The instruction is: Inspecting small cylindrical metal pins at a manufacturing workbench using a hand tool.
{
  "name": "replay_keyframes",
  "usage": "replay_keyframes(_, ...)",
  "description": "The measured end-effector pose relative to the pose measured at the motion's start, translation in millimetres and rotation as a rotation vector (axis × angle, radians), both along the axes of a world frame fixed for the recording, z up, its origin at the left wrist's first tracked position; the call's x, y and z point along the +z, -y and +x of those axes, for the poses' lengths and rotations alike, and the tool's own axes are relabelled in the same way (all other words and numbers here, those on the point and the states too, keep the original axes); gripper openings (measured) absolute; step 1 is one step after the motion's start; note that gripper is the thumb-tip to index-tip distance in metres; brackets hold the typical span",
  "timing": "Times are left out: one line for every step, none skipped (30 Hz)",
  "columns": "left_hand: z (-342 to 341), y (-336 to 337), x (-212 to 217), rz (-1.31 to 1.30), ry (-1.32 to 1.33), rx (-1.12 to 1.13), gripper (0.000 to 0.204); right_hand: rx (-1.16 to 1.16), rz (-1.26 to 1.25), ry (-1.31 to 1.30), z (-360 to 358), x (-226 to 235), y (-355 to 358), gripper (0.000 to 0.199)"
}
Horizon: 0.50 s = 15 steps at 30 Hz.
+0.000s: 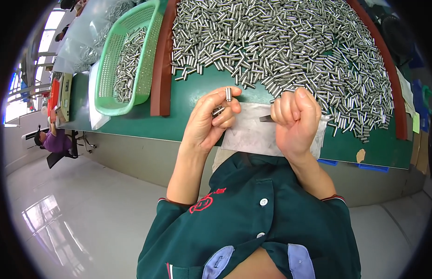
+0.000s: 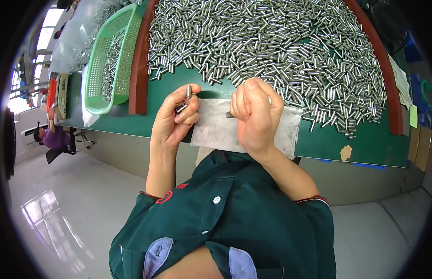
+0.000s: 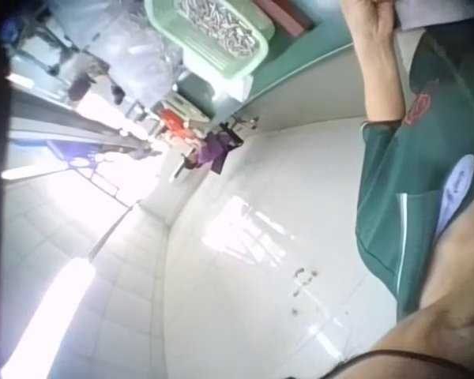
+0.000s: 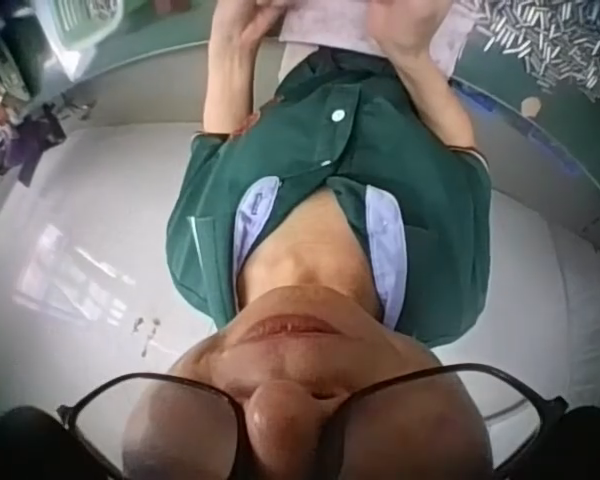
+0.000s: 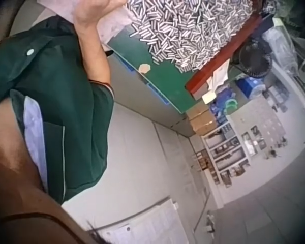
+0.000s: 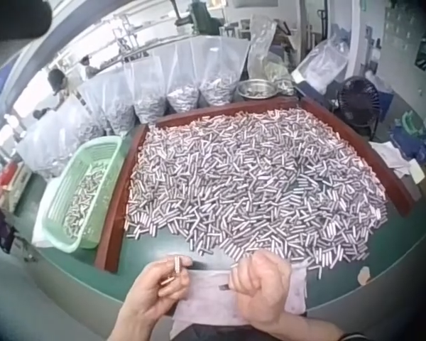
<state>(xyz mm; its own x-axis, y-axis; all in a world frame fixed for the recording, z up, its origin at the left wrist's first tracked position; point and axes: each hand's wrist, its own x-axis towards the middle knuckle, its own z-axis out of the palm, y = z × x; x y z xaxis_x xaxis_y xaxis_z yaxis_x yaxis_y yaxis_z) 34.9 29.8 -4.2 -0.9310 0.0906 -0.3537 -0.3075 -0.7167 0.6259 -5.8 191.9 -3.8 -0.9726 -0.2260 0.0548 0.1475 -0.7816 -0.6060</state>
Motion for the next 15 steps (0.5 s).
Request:
replay_keyframes(-0.1,0.3,0.0,0.001,-0.001,0.002,0.025,0.002,-0.003,0.005,0.1,0.2,0.4,0.03)
replay_keyframes(-0.4,-0.2,0.3,-0.003,0.001,0.001,0.026,0.002,-0.002,0.004,0.2,0.4,0.0,0.03)
replay_keyframes(-0.6,-0.4,0.6,-0.006,0.004,0.0,0.027,0.002,0.004,0.005,0.2,0.5,-0.4,0.03)
replay_keyframes(-0.8,-0.1,1.0,-0.006,0.003,0.001,0.027,0.003,0.01,0.006,0.1,0.7,-0.6,0.03)
replay_keyframes(-0.8,0.5,1.1,-0.009,0.009,0.0,0.027,0.003,0.01,0.006,0.2,0.8,-0.5,0.03)
replay_keyframes(-0.9,0.8,1.1,-0.012,0.014,-0.002,0.028,0.002,0.009,0.008,0.2,0.9,-0.5,0.03)
replay_keyframes(-1.0,0.6,1.4,-0.011,0.014,-0.001,0.028,0.001,0.008,0.011,0.2,1.1,-0.5,0.03)
replay_keyframes(-0.9,0.7,1.8,-0.035,0.015,-0.001,0.028,0.002,0.008,0.011,0.3,0.9,-0.2,0.03)
replay_keyframes(-0.5,0.9,1.9,-0.059,0.015,-0.002,0.028,0.004,0.009,0.012,0.3,0.7,0.0,0.031)
replay_keyframes(0.2,1.1,1.8,-0.059,0.016,0.0,0.028,0.006,0.01,0.013,0.3,0.5,0.2,0.031)
replay_keyframes(0.3,0.8,1.3,0.001,0.006,0.026,0.029,0.005,0.012,0.014,0.1,0.2,0.1,0.031)
replay_keyframes(0.2,0.5,0.8,0.062,-0.003,0.051,0.032,0.003,0.015,0.007,-0.2,-0.1,0.0,0.031)
replay_keyframes(-0.9,0.0,1.5,0.067,-0.002,0.081,0.034,0.002,0.018,-0.001,-0.4,-0.4,0.0,0.031)
replay_keyframes(-2.1,-0.9,2.8,0.073,-0.001,0.11,0.038,-0.001,0.019,0.0,-0.3,0.2,-0.3,0.031)
replay_keyframes(-3.9,0.1,2.7,0.005,-0.016,0.1,0.038,-0.002,0.019,-0.003,-0.3,0.8,-0.5,0.031)
